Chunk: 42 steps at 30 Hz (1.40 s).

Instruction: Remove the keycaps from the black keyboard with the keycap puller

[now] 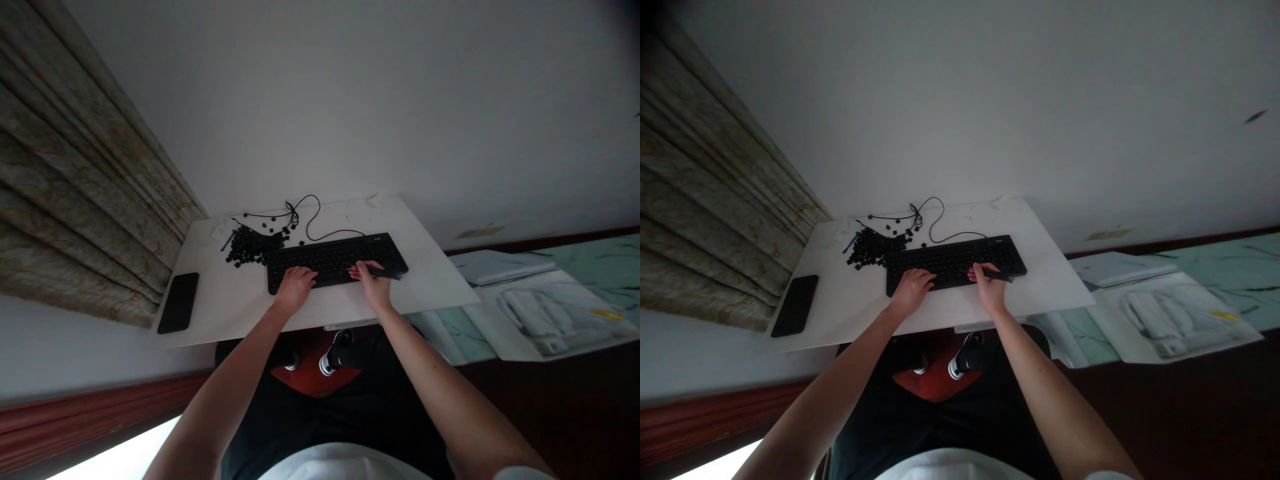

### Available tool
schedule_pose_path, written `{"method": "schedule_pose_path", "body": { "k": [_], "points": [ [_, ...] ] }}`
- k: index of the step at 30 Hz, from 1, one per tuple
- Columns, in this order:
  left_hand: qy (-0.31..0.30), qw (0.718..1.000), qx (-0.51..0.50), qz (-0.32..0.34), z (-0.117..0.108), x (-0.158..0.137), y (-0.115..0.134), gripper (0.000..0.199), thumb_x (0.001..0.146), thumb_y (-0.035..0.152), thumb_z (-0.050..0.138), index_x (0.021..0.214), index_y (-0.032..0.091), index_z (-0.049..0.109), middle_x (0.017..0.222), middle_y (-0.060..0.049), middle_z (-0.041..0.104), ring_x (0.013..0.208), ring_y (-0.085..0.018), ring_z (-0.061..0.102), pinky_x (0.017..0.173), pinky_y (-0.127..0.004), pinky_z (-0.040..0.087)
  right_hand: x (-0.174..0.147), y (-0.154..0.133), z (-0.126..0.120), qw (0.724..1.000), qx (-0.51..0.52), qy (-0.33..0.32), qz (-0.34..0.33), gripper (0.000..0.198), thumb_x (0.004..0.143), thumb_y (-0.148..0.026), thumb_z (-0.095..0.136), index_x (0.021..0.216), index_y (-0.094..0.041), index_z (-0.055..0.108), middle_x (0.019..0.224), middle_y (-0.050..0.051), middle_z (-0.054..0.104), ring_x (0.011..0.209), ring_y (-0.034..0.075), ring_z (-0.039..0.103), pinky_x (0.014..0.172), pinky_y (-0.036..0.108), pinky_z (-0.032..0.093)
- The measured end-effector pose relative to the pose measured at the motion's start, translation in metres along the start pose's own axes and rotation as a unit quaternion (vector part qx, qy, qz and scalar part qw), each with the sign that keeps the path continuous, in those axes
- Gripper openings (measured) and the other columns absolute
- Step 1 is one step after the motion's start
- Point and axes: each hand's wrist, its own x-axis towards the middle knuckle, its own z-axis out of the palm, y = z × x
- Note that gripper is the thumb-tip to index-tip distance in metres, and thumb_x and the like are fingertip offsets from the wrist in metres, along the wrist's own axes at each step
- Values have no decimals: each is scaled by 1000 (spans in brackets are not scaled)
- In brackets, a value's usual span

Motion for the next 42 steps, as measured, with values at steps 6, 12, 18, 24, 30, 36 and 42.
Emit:
{"method": "schedule_pose_path", "body": {
  "k": [6, 12, 18, 24, 30, 36, 42],
  "points": [
    [4, 1000, 1, 13, 1, 5, -3, 24, 97, 17, 54, 117, 16, 66, 106, -9, 66, 100, -21, 60, 96, -40, 50, -1, 5, 0, 1000, 12, -11, 0, 43, 73, -60, 75, 82, -19, 63, 70, 3, 70, 65, 18, 71, 68, 34, 63],
    [40, 998, -40, 26, 3, 4, -8, 24, 97, 17, 53, 117, 17, 66, 106, -9, 66, 103, -22, 60, 94, -41, 53, 1, 8, 0, 1000, -19, -16, -1, 47, 73, -64, 71, 82, -20, 63, 72, 4, 71, 68, 19, 72, 68, 35, 62],
    [25, 998, -53, 22, 0, 6, -9, 23, 97, 20, 55, 116, 18, 67, 106, -9, 67, 104, -22, 61, 94, -41, 54, 0, 9, -1, 999, -25, -20, -13, 45, 75, -63, 71, 82, -20, 63, 74, 4, 71, 69, 19, 72, 69, 34, 62],
    [-34, 999, 14, 21, -3, 6, -4, 25, 97, 16, 52, 117, 19, 67, 108, -9, 66, 102, -22, 62, 96, -42, 52, -1, 7, 0, 999, -39, -24, -17, 45, 76, -64, 70, 81, -20, 64, 73, 5, 71, 70, 20, 72, 69, 34, 62],
    [-7, 998, -48, 30, -8, 26, 19, 27, 98, 16, 49, 120, 18, 66, 108, -9, 68, 102, -21, 64, 95, -39, 52, -1, 7, 0, 998, -46, -27, -23, 44, 76, -64, 70, 81, -20, 64, 75, 5, 71, 69, 20, 72, 69, 34, 62],
    [90, 963, -224, -122, -26, 48, 1, 24, 94, 16, 55, 111, 20, 71, 109, -7, 71, 105, -21, 65, 101, -39, 49, 0, 7, -1, 998, -44, -27, -19, 46, 76, -65, 69, 80, -20, 63, 76, 5, 71, 70, 20, 72, 70, 35, 61],
    [131, 790, -503, -326, -46, 38, -39, 21, 89, 20, 63, 109, 17, 69, 96, -6, 72, 80, -15, 67, 82, -32, 55, 1, 8, -1, 998, -43, -26, -22, 44, 76, -64, 70, 80, -20, 64, 78, 6, 72, 68, 20, 72, 68, 34, 61]
  ]
}}
